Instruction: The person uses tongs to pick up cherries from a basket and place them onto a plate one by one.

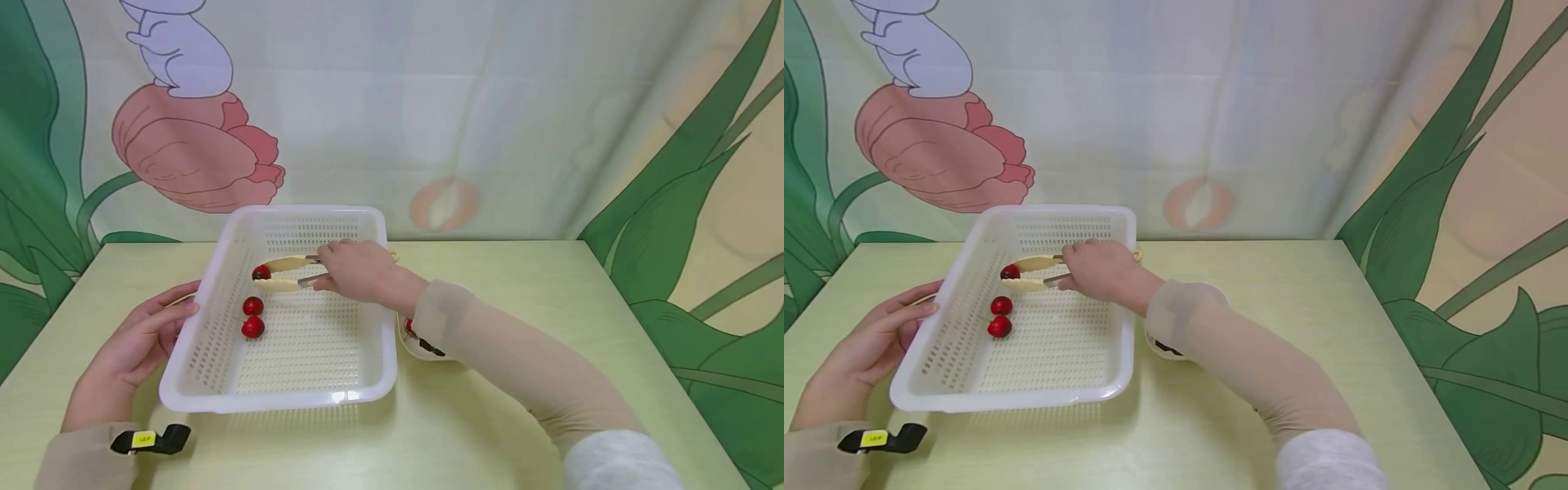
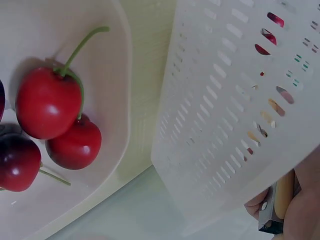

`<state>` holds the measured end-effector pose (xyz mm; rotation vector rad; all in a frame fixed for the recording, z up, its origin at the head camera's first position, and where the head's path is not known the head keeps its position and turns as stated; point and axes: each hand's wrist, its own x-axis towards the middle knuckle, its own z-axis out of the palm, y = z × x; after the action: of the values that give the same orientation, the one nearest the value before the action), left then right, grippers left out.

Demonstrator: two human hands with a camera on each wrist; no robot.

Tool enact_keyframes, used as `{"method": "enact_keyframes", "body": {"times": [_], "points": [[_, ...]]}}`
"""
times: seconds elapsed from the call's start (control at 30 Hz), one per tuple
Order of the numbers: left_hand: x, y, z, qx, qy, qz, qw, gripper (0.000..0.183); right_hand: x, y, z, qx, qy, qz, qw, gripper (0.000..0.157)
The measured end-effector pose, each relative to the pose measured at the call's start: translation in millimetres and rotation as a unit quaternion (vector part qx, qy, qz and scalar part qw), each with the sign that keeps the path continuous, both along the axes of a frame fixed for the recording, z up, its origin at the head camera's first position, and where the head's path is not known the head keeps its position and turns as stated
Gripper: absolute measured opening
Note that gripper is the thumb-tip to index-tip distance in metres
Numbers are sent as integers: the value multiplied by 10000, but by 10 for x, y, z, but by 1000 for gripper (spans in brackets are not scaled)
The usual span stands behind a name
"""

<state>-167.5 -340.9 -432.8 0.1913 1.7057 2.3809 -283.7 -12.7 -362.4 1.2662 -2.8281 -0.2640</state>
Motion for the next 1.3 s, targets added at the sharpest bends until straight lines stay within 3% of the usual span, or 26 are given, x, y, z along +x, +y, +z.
{"method": "enact_keyframes", "body": {"times": [0.3,0.93,1.3], "points": [[-3,6,1,57,-14,-38,10000,34,21,135,56,-383,-160,-52,9991,50],[7,11,23,-21,-93,-12,10000,34,65,540,62,-1256,-70,-304,9916,49],[3,13,31,-23,-126,-32,9999,35,155,801,104,-1374,28,-333,9900,50]]}}
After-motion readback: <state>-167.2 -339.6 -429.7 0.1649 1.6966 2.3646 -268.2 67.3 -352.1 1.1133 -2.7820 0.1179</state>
